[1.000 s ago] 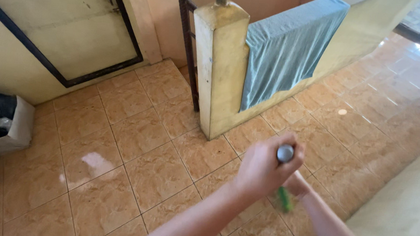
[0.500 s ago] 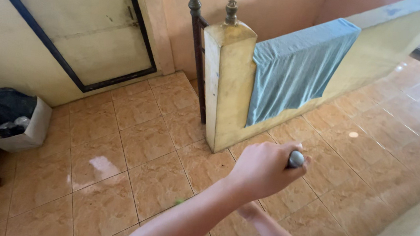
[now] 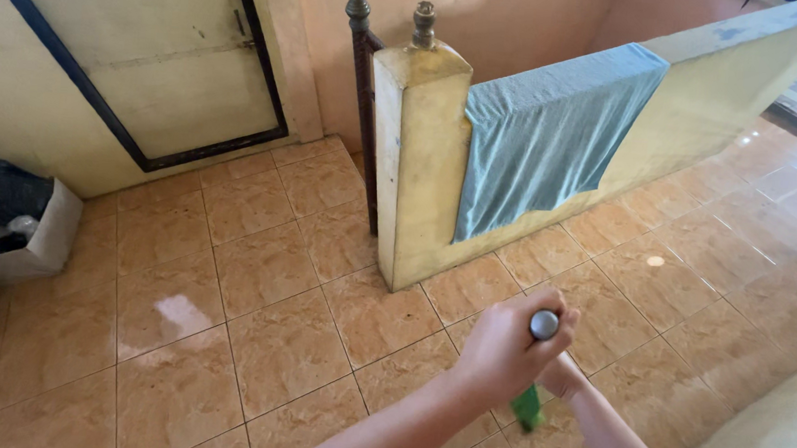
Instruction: The person sweeps the tiled floor using a broom, moving dust across the floor surface in a hallway.
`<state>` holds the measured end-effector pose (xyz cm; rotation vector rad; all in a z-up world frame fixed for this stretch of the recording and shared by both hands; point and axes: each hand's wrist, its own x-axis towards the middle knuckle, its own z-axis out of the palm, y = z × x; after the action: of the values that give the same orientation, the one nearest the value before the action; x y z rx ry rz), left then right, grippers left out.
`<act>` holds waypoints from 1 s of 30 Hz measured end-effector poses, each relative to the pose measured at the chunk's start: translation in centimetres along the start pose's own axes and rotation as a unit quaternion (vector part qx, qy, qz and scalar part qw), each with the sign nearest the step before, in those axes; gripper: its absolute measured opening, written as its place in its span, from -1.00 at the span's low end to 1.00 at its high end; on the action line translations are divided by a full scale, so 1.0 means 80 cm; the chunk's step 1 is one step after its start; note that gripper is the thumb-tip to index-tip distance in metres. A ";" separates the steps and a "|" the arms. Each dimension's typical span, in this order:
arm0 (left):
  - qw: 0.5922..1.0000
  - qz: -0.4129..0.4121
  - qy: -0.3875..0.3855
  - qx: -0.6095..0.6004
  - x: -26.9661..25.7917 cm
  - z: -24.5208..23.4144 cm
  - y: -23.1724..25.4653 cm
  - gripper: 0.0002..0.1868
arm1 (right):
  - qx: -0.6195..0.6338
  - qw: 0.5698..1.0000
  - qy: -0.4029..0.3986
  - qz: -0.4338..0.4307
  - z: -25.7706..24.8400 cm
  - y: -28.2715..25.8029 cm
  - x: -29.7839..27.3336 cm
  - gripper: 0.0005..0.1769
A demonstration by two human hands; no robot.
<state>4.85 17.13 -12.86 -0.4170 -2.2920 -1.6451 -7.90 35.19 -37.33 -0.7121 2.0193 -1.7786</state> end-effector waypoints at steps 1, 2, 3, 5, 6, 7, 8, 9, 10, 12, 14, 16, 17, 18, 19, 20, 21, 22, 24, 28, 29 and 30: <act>1.000 0.003 0.006 -0.001 -0.002 0.001 -0.002 -0.80 | -0.068 0.998 -0.002 -0.004 -0.005 0.002 0.000 -0.48; 1.000 0.005 0.012 -0.001 -0.004 0.000 -0.001 -0.80 | -0.070 0.997 0.003 -0.041 -0.004 0.000 0.001 -0.42; 1.000 0.003 0.014 0.008 -0.002 -0.004 0.003 -0.80 | -0.072 0.994 0.007 -0.077 0.002 -0.006 0.005 -0.37; 0.999 0.003 0.018 0.027 0.018 -0.022 0.020 -0.78 | -0.037 0.992 0.025 -0.115 0.018 -0.031 0.014 -0.28; 0.998 0.036 0.026 0.043 0.029 -0.033 0.033 -0.77 | -0.013 0.993 0.031 -0.109 0.031 -0.044 0.021 -0.32; 0.995 0.068 0.033 0.060 0.040 -0.046 0.048 -0.75 | 0.007 0.994 0.036 -0.101 0.046 -0.057 0.024 -0.36; 0.991 0.098 0.040 0.078 0.049 -0.057 0.063 -0.73 | 0.030 0.995 0.042 -0.088 0.068 -0.066 0.028 -0.40; 0.990 0.095 0.026 0.100 0.058 -0.068 0.079 -0.71 | 0.051 0.995 0.043 -0.078 0.087 -0.074 0.033 -0.44; 0.988 0.091 0.011 0.123 0.067 -0.077 0.092 -0.70 | 0.074 0.994 0.044 -0.069 0.109 -0.078 0.040 -0.47; 0.982 0.090 0.006 0.163 0.077 -0.091 0.109 -0.69 | 0.112 0.991 0.042 -0.058 0.147 -0.083 0.056 -0.55; 0.975 0.096 0.026 0.198 0.080 -0.098 0.108 -0.71 | 0.146 0.987 0.032 -0.059 0.182 -0.083 0.074 -0.62; 0.970 0.028 -0.035 0.241 0.080 -0.098 0.091 -0.71 | 0.170 0.983 -0.004 -0.070 0.214 -0.078 0.087 -0.69; 0.963 -0.007 -0.065 0.260 0.079 -0.097 0.079 -0.71 | 0.180 0.981 -0.023 -0.073 0.226 -0.073 0.093 -0.72; 0.964 0.005 -0.068 0.257 0.073 -0.097 0.064 -0.75 | 0.181 0.979 -0.051 -0.077 0.234 -0.068 0.097 -0.75; 0.964 0.017 -0.071 0.254 0.064 -0.096 0.051 -0.78 | 0.182 0.977 -0.078 -0.082 0.240 -0.062 0.101 -0.78; 0.965 0.028 -0.074 0.251 0.056 -0.095 0.039 -0.81 | 0.180 0.974 -0.101 -0.091 0.239 -0.057 0.104 -0.81; 0.962 0.016 -0.093 0.258 0.052 -0.095 0.031 -0.81 | 0.199 0.967 -0.111 -0.110 0.239 -0.051 0.107 -0.83; 0.958 0.004 -0.111 0.264 0.051 -0.096 0.025 -0.79 | 0.233 0.956 -0.110 -0.138 0.232 -0.048 0.113 -0.84; 0.961 0.012 -0.112 0.252 0.053 -0.101 0.020 -0.76 | 0.387 0.890 -0.075 -0.228 0.217 -0.052 0.124 -0.84; 0.976 0.027 -0.101 0.190 0.064 -0.100 0.024 -0.72 | 0.850 0.372 0.096 -0.361 0.183 -0.108 0.136 -0.73; 0.977 0.016 -0.113 0.178 0.071 -0.098 0.022 -0.72 | 0.831 0.411 0.118 -0.355 0.179 -0.128 0.137 -0.73; 0.980 0.019 -0.099 0.174 0.075 -0.097 0.019 -0.73 | 0.811 0.449 0.139 -0.349 0.172 -0.147 0.136 -0.73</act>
<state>0.42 10.61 -6.81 -0.5557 -2.6319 -1.1955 -7.29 16.75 -27.06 -0.4200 -0.8124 -3.0784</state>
